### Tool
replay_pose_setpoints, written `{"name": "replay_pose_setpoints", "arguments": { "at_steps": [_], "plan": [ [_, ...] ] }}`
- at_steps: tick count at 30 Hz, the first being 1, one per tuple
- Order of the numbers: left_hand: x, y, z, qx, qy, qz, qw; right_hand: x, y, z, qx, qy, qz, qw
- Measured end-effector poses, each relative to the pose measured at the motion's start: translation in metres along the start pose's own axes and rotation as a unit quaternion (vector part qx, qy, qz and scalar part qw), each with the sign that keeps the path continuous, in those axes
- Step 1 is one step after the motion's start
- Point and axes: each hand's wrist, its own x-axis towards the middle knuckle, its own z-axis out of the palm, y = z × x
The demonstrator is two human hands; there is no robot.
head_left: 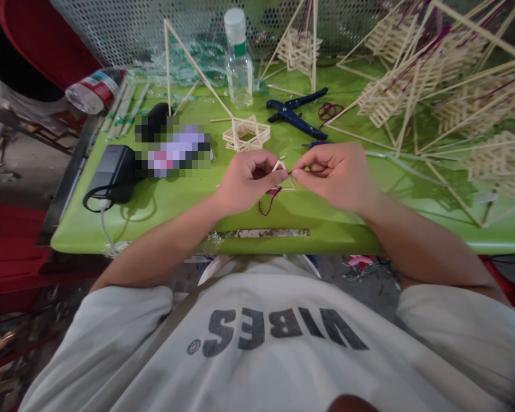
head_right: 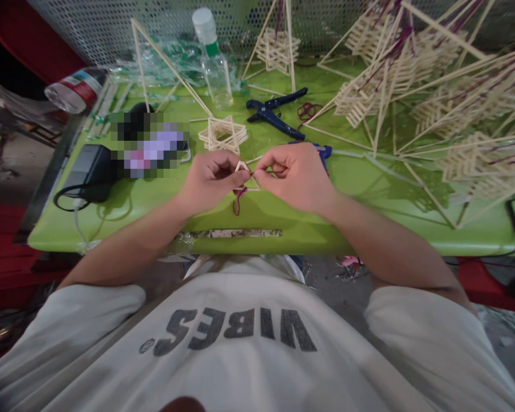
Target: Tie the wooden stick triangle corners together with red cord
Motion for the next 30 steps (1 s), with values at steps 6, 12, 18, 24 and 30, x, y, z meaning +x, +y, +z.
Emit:
{"name": "replay_pose_setpoints", "arguments": {
  "at_steps": [6, 12, 18, 24, 30],
  "plan": [
    [0.0, 0.003, -0.001, -0.067, -0.032, -0.024, 0.997, 0.004, -0.011, -0.004, 0.068, -0.034, 0.041, 0.996],
    [-0.002, 0.007, 0.0, -0.089, -0.062, -0.04, 0.993, 0.007, -0.01, -0.003, 0.11, -0.064, 0.059, 0.99],
    [-0.003, 0.006, -0.001, -0.091, -0.064, -0.033, 0.993, 0.008, -0.008, -0.001, 0.118, -0.069, 0.075, 0.988],
    [-0.001, 0.002, -0.001, -0.016, -0.015, -0.021, 1.0, 0.007, -0.006, -0.002, 0.078, -0.041, 0.049, 0.995],
    [-0.001, 0.0, 0.0, 0.018, 0.011, 0.0, 1.0, -0.002, -0.004, 0.003, -0.011, 0.004, -0.009, 1.0]
  ]
}}
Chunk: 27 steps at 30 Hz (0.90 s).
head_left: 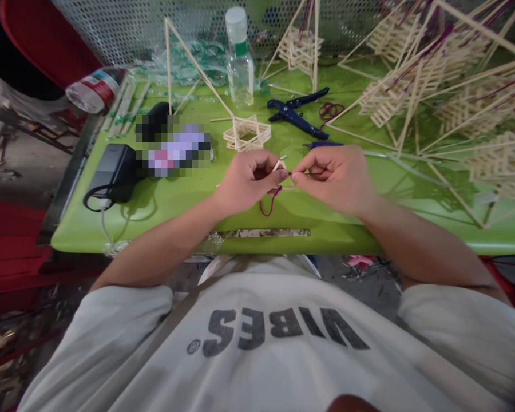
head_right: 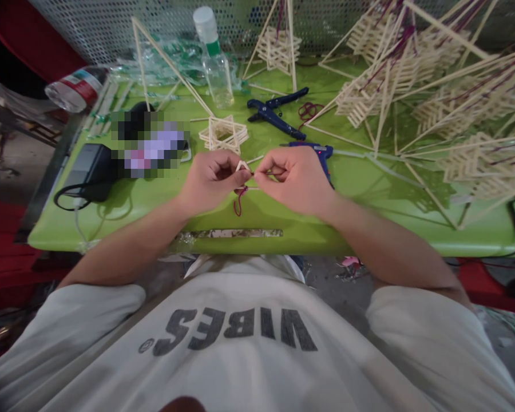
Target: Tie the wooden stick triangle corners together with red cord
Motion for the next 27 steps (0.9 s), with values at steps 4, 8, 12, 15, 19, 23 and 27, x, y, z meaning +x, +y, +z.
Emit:
{"name": "replay_pose_setpoints", "arguments": {
  "at_steps": [4, 8, 12, 15, 19, 23, 27],
  "plan": [
    [0.0, -0.001, 0.001, 0.009, 0.006, -0.003, 1.0, -0.002, -0.001, 0.003, -0.077, 0.008, -0.041, 0.996],
    [0.0, -0.003, 0.001, 0.012, 0.027, -0.005, 1.0, -0.001, 0.003, 0.005, -0.097, 0.021, -0.064, 0.993],
    [0.001, -0.003, 0.002, -0.02, 0.036, -0.001, 0.999, 0.0, 0.008, 0.006, -0.095, 0.043, -0.09, 0.99],
    [0.001, -0.003, 0.002, -0.051, 0.023, 0.004, 0.998, 0.001, 0.012, 0.006, -0.096, 0.057, -0.093, 0.989],
    [0.0, -0.003, 0.002, -0.056, 0.019, 0.009, 0.998, 0.001, 0.014, 0.005, -0.082, 0.061, -0.092, 0.99],
    [0.0, -0.005, 0.001, -0.027, 0.03, 0.011, 0.999, 0.001, 0.009, 0.005, -0.085, 0.055, -0.079, 0.992],
    [0.001, -0.005, -0.001, 0.006, 0.057, 0.008, 0.998, 0.003, 0.005, 0.001, -0.09, 0.045, -0.122, 0.987]
  ]
}}
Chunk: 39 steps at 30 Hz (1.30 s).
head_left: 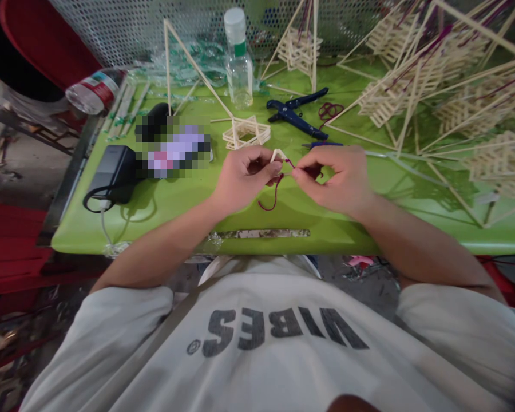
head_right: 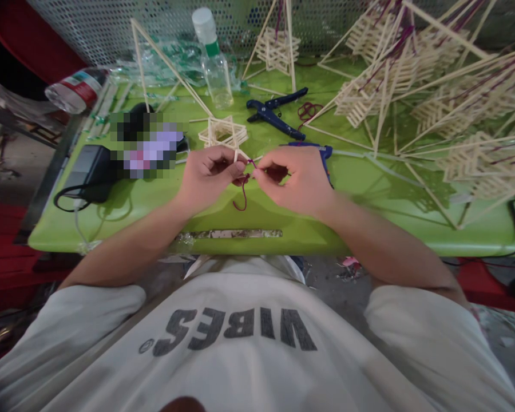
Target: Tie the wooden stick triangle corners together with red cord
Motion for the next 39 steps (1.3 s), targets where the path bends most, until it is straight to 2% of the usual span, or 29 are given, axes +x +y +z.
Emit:
{"name": "replay_pose_setpoints", "arguments": {
  "at_steps": [5, 9, 12, 16, 20, 24, 26, 30, 34, 37, 39],
  "plan": [
    [0.004, -0.004, -0.004, 0.05, 0.052, 0.056, 0.996, 0.004, 0.01, -0.006, -0.075, -0.05, -0.103, 0.991],
    [0.005, -0.009, -0.005, 0.065, 0.089, 0.127, 0.986, 0.005, 0.019, -0.007, -0.114, -0.077, -0.131, 0.982],
    [0.004, -0.012, -0.004, 0.058, 0.099, 0.174, 0.978, 0.005, 0.021, -0.005, -0.117, -0.025, -0.12, 0.986],
    [0.004, -0.012, -0.003, 0.051, 0.091, 0.21, 0.972, 0.006, 0.02, -0.002, -0.069, 0.058, -0.109, 0.99],
    [0.005, -0.011, -0.004, 0.079, 0.075, 0.219, 0.97, 0.006, 0.022, 0.0, -0.041, 0.079, -0.096, 0.991],
    [0.003, -0.013, -0.004, 0.078, 0.065, 0.2, 0.974, 0.006, 0.024, 0.003, -0.036, 0.063, -0.124, 0.99],
    [0.002, -0.014, -0.004, 0.059, 0.062, 0.171, 0.982, 0.006, 0.024, 0.003, -0.025, 0.058, -0.096, 0.993],
    [0.001, -0.015, -0.004, 0.052, 0.039, 0.104, 0.992, 0.007, 0.027, 0.006, 0.035, 0.056, 0.02, 0.998],
    [0.0, -0.012, -0.005, 0.108, 0.053, 0.096, 0.988, 0.011, 0.032, 0.005, 0.072, 0.005, 0.061, 0.996],
    [0.001, -0.01, -0.004, 0.117, 0.066, 0.115, 0.984, 0.015, 0.033, -0.013, 0.033, -0.014, 0.074, 0.997],
    [0.003, -0.011, -0.006, 0.139, 0.068, 0.147, 0.977, 0.018, 0.034, -0.037, -0.078, -0.04, 0.098, 0.991]
  ]
}}
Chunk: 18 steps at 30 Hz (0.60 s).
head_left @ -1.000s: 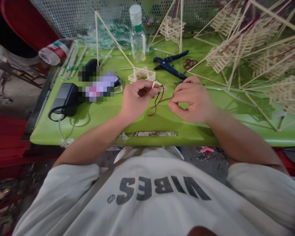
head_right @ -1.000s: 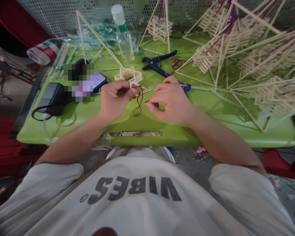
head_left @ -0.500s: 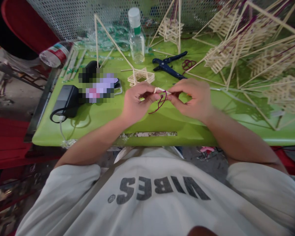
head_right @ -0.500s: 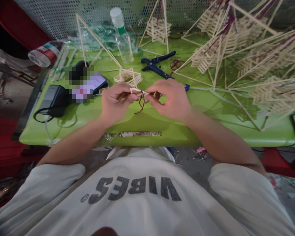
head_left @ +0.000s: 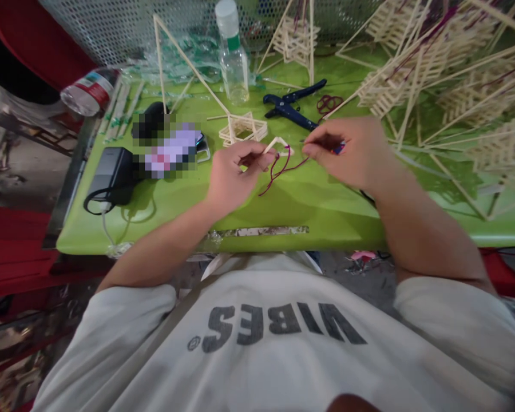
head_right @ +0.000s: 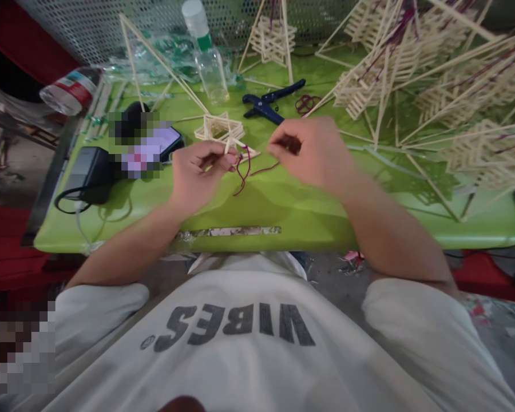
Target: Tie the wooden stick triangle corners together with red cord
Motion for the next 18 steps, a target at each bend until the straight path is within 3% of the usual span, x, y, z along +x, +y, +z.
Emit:
{"name": "replay_pose_setpoints", "arguments": {
  "at_steps": [2, 4, 6, 8, 10, 13, 15, 16, 17, 18],
  "plan": [
    [0.005, -0.004, -0.002, 0.058, 0.006, 0.055, 0.997, 0.003, 0.008, -0.028, -0.204, -0.057, 0.053, 0.976],
    [0.013, -0.009, -0.007, 0.136, 0.02, 0.113, 0.984, 0.008, 0.018, -0.053, -0.362, -0.145, 0.141, 0.91],
    [0.023, -0.012, -0.013, 0.157, 0.023, 0.144, 0.977, 0.016, 0.028, -0.066, -0.37, -0.244, 0.22, 0.869],
    [0.033, -0.011, -0.021, 0.231, 0.036, 0.208, 0.95, 0.024, 0.037, -0.065, -0.323, -0.31, 0.26, 0.856],
    [0.043, -0.004, -0.03, 0.259, 0.038, 0.228, 0.938, 0.032, 0.046, -0.054, -0.303, -0.344, 0.254, 0.852],
    [0.058, 0.01, -0.045, 0.316, 0.05, 0.246, 0.915, 0.04, 0.065, -0.036, -0.307, -0.337, 0.258, 0.852],
    [0.069, 0.017, -0.055, 0.319, 0.068, 0.288, 0.9, 0.045, 0.085, -0.035, -0.305, -0.319, 0.263, 0.858],
    [0.075, 0.019, -0.06, 0.324, 0.064, 0.279, 0.902, 0.048, 0.097, -0.038, -0.301, -0.3, 0.258, 0.868],
    [0.08, 0.021, -0.064, 0.32, 0.071, 0.284, 0.901, 0.051, 0.109, -0.044, -0.223, -0.225, 0.21, 0.925],
    [0.086, 0.021, -0.068, 0.312, 0.066, 0.279, 0.906, 0.054, 0.12, -0.053, -0.1, -0.108, 0.14, 0.979]
  ]
}}
